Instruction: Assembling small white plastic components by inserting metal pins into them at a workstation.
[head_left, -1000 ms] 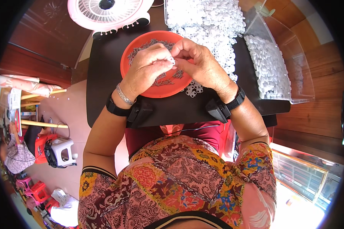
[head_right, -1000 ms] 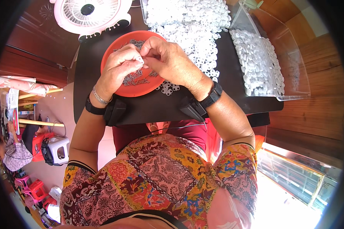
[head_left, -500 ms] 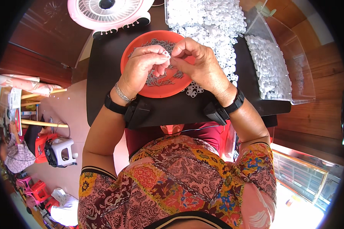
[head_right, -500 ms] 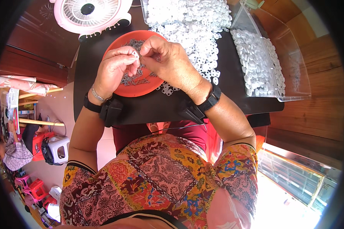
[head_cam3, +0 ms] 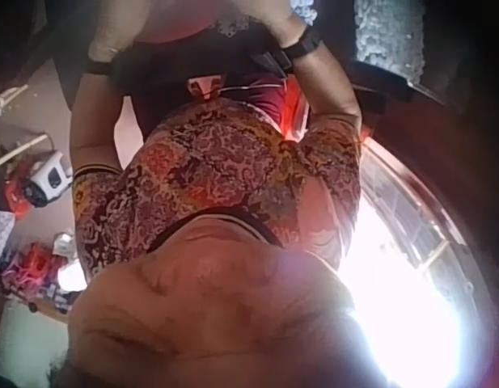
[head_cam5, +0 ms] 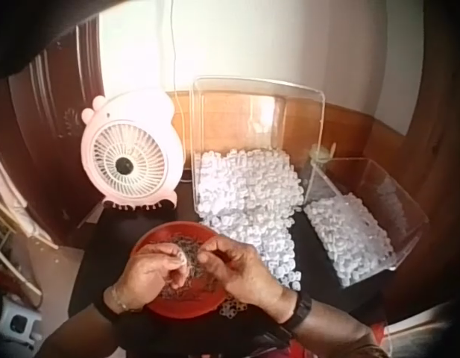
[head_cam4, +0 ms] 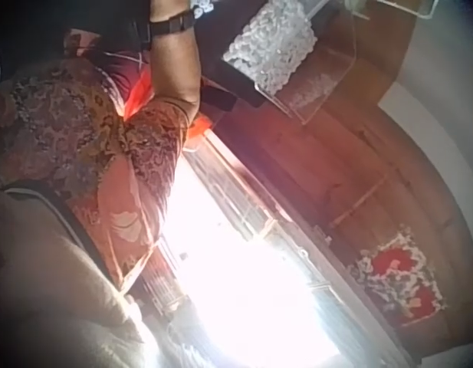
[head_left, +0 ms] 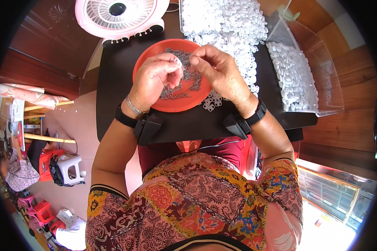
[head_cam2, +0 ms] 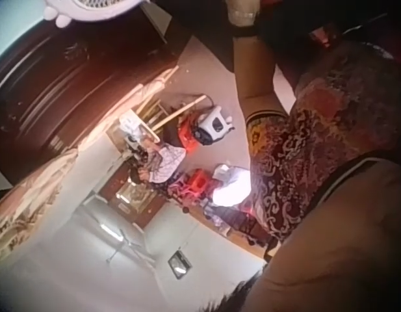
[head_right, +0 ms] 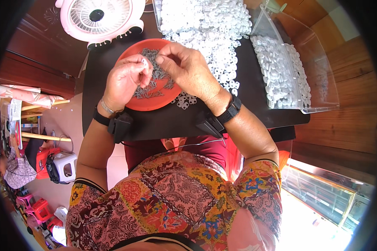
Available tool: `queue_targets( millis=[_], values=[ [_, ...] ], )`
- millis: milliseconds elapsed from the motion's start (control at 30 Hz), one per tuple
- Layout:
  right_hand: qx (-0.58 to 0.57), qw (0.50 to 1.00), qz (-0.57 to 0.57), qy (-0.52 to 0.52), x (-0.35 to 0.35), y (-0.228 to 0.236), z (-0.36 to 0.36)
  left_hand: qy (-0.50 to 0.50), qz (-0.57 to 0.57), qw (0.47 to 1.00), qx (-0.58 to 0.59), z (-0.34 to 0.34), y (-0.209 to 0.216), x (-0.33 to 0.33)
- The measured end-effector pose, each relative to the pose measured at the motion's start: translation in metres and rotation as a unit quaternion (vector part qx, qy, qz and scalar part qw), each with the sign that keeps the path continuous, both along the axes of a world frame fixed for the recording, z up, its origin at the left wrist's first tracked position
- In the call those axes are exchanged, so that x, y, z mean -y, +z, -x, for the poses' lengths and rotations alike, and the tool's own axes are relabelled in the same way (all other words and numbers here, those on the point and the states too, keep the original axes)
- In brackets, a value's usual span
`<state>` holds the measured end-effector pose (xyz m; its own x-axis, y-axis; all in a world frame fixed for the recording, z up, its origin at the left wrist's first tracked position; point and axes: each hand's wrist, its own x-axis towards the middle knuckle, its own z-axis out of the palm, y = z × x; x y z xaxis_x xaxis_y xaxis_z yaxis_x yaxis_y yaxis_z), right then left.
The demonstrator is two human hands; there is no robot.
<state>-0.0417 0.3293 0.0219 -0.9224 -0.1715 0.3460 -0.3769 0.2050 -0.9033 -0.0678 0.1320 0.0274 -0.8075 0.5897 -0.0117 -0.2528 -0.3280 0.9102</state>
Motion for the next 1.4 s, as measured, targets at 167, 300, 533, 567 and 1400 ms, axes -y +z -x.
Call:
queue_targets(
  millis=[167,300,533,567,1400],
  values=[
    [0.027,0.996,-0.065,0.048,0.005,0.0,-0.001,0.003,0.015,0.999,-0.038,-0.005,0.001,-0.006],
    [0.063,0.994,-0.078,0.035,0.003,0.001,-0.001,0.007,0.04,0.999,-0.027,-0.003,0.002,-0.007],
    [0.048,0.988,-0.147,0.004,0.005,0.013,-0.004,-0.004,0.026,1.0,-0.01,0.0,0.001,-0.004],
    [0.066,0.993,-0.101,0.011,0.003,0.009,-0.002,0.016,0.058,0.997,-0.05,-0.001,0.002,-0.004],
    [-0.139,0.917,-0.371,0.042,-0.016,0.024,-0.008,0.154,0.214,0.955,-0.133,-0.006,0.018,0.002]
  ],
)
